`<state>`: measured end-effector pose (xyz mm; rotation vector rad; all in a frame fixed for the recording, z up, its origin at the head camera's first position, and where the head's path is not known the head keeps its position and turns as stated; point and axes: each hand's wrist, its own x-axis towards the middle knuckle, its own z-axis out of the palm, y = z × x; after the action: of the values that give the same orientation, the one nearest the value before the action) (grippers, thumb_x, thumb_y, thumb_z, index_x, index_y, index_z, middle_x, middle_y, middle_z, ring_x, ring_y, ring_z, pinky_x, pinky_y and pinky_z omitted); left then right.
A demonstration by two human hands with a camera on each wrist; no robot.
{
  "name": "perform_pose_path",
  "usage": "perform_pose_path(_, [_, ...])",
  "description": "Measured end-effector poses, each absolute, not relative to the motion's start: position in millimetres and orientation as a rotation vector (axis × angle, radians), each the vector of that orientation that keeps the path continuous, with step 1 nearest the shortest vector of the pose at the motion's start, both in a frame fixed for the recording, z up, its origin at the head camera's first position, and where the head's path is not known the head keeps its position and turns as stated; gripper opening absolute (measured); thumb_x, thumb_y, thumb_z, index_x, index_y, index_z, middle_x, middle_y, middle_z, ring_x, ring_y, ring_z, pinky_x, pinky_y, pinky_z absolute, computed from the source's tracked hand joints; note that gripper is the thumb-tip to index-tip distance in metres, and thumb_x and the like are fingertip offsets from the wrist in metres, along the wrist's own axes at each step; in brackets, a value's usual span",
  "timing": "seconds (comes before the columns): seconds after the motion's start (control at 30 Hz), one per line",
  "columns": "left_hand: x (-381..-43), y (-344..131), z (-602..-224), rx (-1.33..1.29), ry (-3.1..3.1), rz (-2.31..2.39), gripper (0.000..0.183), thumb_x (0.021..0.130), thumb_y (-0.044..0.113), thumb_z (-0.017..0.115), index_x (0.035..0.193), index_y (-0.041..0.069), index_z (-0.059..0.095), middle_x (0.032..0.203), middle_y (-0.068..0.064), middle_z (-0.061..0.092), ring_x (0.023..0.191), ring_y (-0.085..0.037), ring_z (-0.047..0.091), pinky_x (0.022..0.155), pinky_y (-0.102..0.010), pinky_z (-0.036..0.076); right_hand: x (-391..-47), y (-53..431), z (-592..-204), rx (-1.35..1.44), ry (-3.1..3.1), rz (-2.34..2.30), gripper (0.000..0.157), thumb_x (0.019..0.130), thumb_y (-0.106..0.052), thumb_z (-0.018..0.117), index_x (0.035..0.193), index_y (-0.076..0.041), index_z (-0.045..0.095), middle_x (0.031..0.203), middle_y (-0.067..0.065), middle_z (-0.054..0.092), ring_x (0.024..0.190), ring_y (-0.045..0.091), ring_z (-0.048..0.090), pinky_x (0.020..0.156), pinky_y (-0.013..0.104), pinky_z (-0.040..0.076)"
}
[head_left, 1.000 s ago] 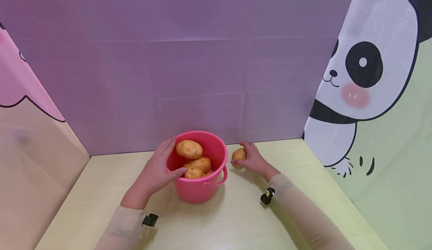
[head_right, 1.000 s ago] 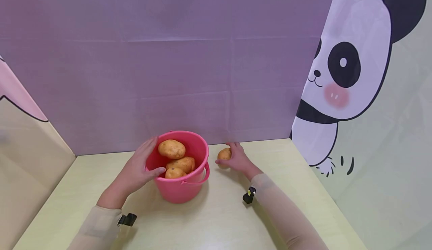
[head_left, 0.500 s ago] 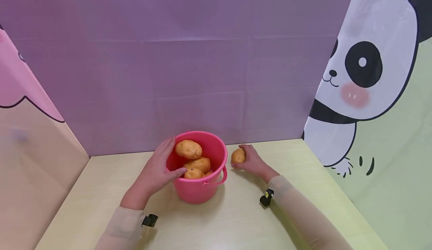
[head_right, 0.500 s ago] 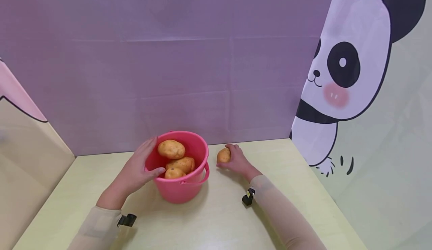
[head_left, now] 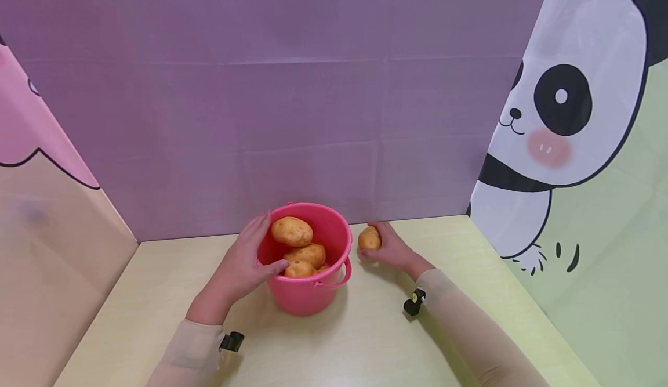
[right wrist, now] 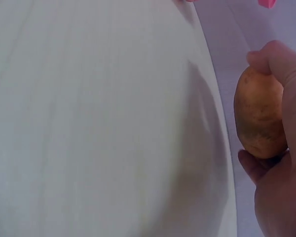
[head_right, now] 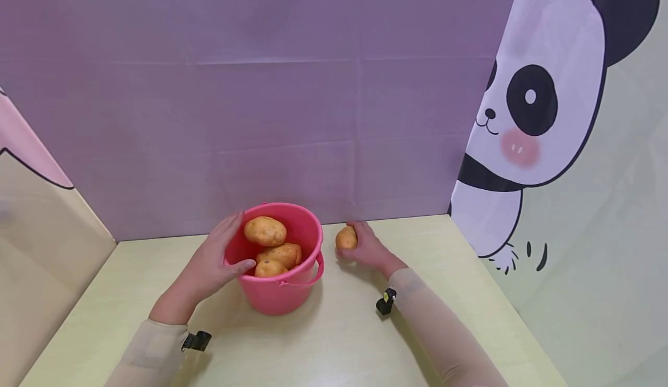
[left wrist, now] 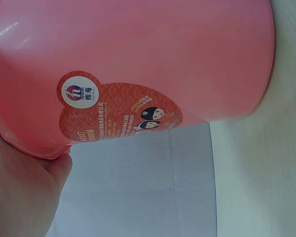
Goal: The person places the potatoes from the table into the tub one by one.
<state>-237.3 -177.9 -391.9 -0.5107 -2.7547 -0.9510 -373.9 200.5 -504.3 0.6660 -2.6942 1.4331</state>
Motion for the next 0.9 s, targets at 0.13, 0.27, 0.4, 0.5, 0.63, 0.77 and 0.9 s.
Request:
perform_pose_path(0.13, [-237.5,-178.1,-392.4,-0.514,-2.751,-0.946,0.119,0.089,0.05,0.089,0.178,0.011,0.02,0.182,-0.017,0.024,0.166,-0.045,0.02,0.109,-0.072,0.052,-371.8,203.5,-496.5,0.68,-2.714,1.423,0.074,0.089,-0.023,0.089,0.149,-0.003,0.052,0.139,0.014,0.055,0.12,0.03,0.059,0.099,0.043,0.058])
perform_pose_path(0.27, [-237.7,-178.3,-392.9,-0.519,-2.746,-0.949,0.118,0.09,0.05,0.089,0.178,0.011,0.02,0.182,-0.017,0.024,0.166,-0.045,0.02,0.109,-0.072,0.052,-369.2,206.2,-488.1,0.712,-2.742,1.412,0.074,0.09,-0.025,0.088,0.151,-0.005,0.052,0.139,0.014,0.056,0.12,0.031,0.059,0.099,0.044,0.058])
perform_pose_path(0.4, [-238.1,-178.3,-393.1,-0.522,-2.744,-0.955,0.118,0.09,0.05,0.089,0.178,0.011,0.021,0.182,-0.016,0.024,0.166,-0.045,0.02,0.109,-0.072,0.052,-367.0,208.7,-480.4,0.741,-2.761,1.408,0.073,0.091,-0.025,0.088,0.152,-0.007,0.051,0.137,0.013,0.057,0.119,0.03,0.06,0.098,0.043,0.058])
perform_pose_path(0.5, [-238.1,-178.2,-393.4,-0.522,-2.744,-0.96,0.118,0.09,0.05,0.089,0.178,0.011,0.021,0.182,-0.016,0.023,0.166,-0.045,0.02,0.109,-0.072,0.052,-364.2,210.8,-473.2,0.759,-2.766,1.398,0.076,0.091,-0.025,0.088,0.154,-0.006,0.051,0.138,0.014,0.057,0.119,0.03,0.06,0.098,0.042,0.058])
perform_pose_path(0.63, [-238.2,-178.2,-393.3,-0.523,-2.745,-0.956,0.118,0.09,0.051,0.089,0.178,0.011,0.021,0.182,-0.016,0.023,0.166,-0.045,0.019,0.109,-0.072,0.051,-359.4,212.7,-461.2,0.787,-2.776,1.38,0.081,0.091,-0.027,0.087,0.158,-0.005,0.048,0.141,0.015,0.056,0.121,0.03,0.06,0.099,0.044,0.058])
perform_pose_path(0.77, [-237.7,-177.8,-392.1,-0.516,-2.751,-0.949,0.118,0.09,0.05,0.089,0.178,0.011,0.021,0.182,-0.017,0.024,0.166,-0.045,0.02,0.108,-0.072,0.053,-355.8,213.3,-449.9,0.821,-2.784,1.364,0.082,0.092,-0.027,0.087,0.16,-0.005,0.047,0.143,0.014,0.055,0.124,0.031,0.059,0.1,0.045,0.059])
perform_pose_path(0.9, [-237.0,-177.4,-391.2,-0.506,-2.758,-0.955,0.118,0.09,0.05,0.089,0.178,0.011,0.02,0.182,-0.017,0.023,0.166,-0.046,0.02,0.107,-0.072,0.053,-354.5,214.4,-442.8,0.865,-2.774,1.341,0.082,0.092,-0.028,0.087,0.16,-0.004,0.047,0.143,0.014,0.055,0.125,0.031,0.059,0.1,0.044,0.06])
